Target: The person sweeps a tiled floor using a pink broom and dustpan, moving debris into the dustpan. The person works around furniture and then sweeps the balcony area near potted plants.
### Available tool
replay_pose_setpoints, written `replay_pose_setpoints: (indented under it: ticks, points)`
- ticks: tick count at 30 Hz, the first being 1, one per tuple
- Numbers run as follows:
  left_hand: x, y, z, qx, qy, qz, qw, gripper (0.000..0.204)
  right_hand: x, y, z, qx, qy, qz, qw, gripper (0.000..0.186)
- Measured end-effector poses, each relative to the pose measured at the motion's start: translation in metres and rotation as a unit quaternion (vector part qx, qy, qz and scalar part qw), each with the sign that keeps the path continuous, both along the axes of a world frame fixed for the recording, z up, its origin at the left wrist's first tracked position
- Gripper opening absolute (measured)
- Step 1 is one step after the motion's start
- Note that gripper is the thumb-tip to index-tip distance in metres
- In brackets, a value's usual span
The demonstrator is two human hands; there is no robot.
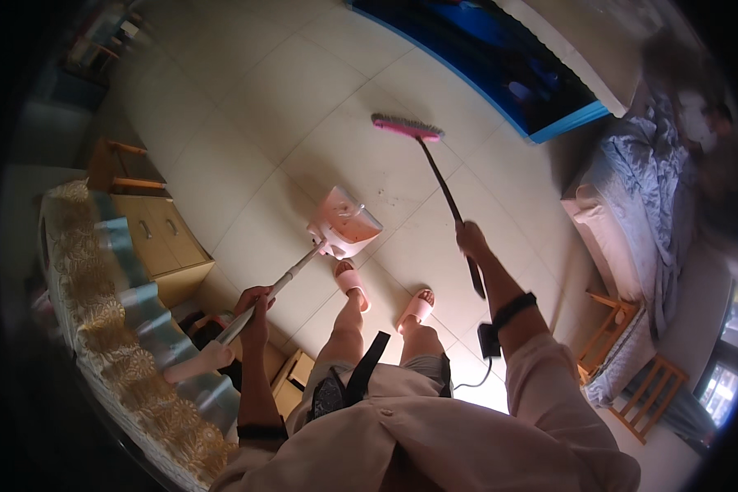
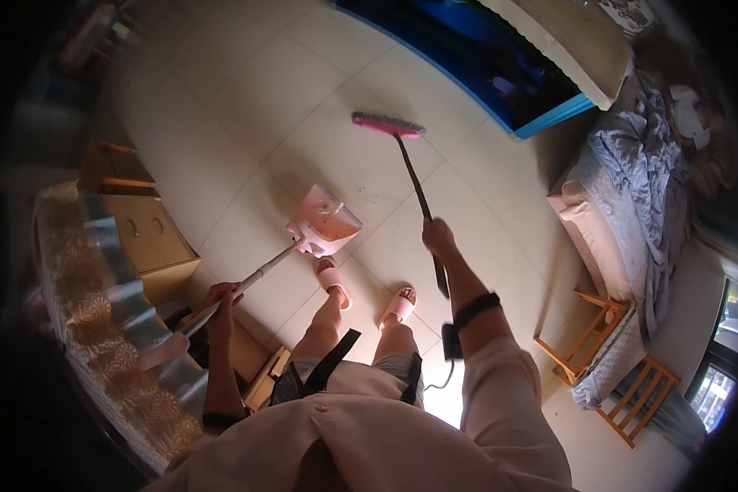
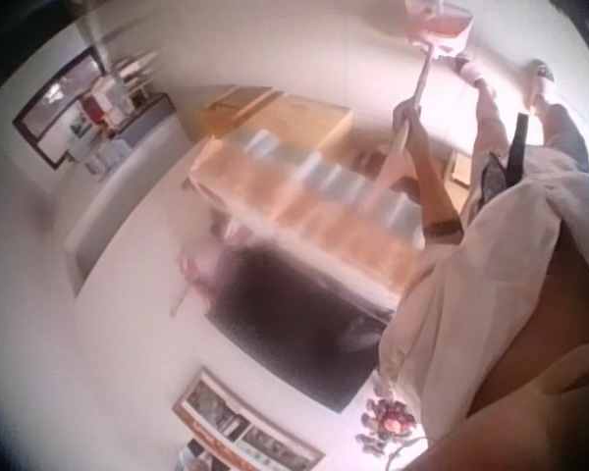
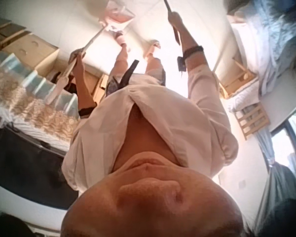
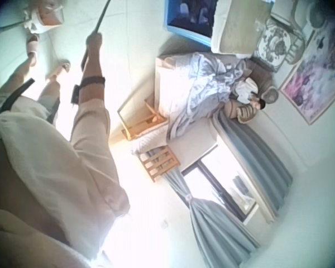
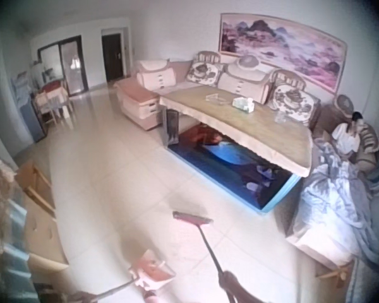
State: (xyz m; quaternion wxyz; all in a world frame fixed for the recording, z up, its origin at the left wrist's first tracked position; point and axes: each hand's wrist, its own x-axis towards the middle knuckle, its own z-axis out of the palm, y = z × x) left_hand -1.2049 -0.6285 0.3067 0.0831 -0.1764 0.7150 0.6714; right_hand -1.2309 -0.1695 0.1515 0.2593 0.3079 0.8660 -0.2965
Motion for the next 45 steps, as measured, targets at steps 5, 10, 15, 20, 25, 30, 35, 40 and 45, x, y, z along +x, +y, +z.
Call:
replay_pose_setpoints:
  ticks: [5, 10, 15, 20, 25, 30, 35, 40, 45]
  points:
    - [-0.026, -0.054, -0.003, -0.026, -0.002, -0.023, 0.999, 0.008, -0.136, -0.064, -0.028, 0.012, -0.026, 0.033, 0.999, 0.034]
    - [-0.03, -0.092, -0.013, -0.012, 0.002, 0.002, 1.0, 0.008, -0.183, -0.122, -0.065, 0.085, -0.115, 0.339, 0.93, 0.023]
    - [-0.034, -0.119, -0.021, -0.021, 0.007, 0.018, 1.0, 0.008, -0.104, -0.12, -0.028, 0.086, -0.176, 0.293, 0.936, 0.032]
    - [-0.039, -0.147, -0.022, -0.046, 0.002, 0.035, 0.998, 0.009, -0.006, -0.084, 0.059, 0.139, -0.235, 0.285, 0.919, 0.028]
    - [-0.036, -0.171, -0.012, -0.058, 0.003, 0.036, 0.998, 0.009, 0.03, -0.05, 0.126, 0.179, -0.252, 0.297, 0.903, 0.03]
    - [-0.032, -0.186, 0.004, -0.055, 0.001, 0.043, 0.998, 0.01, 0.013, -0.029, 0.146, 0.185, -0.187, 0.308, 0.914, 0.032]
    - [-0.021, -0.172, 0.008, -0.078, 0.039, 0.035, 0.996, 0.009, -0.043, -0.072, 0.083, 0.17, -0.134, 0.308, 0.926, 0.026]
    - [0.002, -0.152, 0.016, -0.114, 0.044, 0.005, 0.993, 0.009, -0.04, -0.098, 0.047, 0.163, -0.146, 0.268, 0.938, 0.024]
    - [0.038, -0.126, 0.026, -0.102, 0.045, 0.024, 0.993, 0.01, 0.045, -0.043, 0.069, 0.168, -0.157, 0.297, 0.927, 0.022]
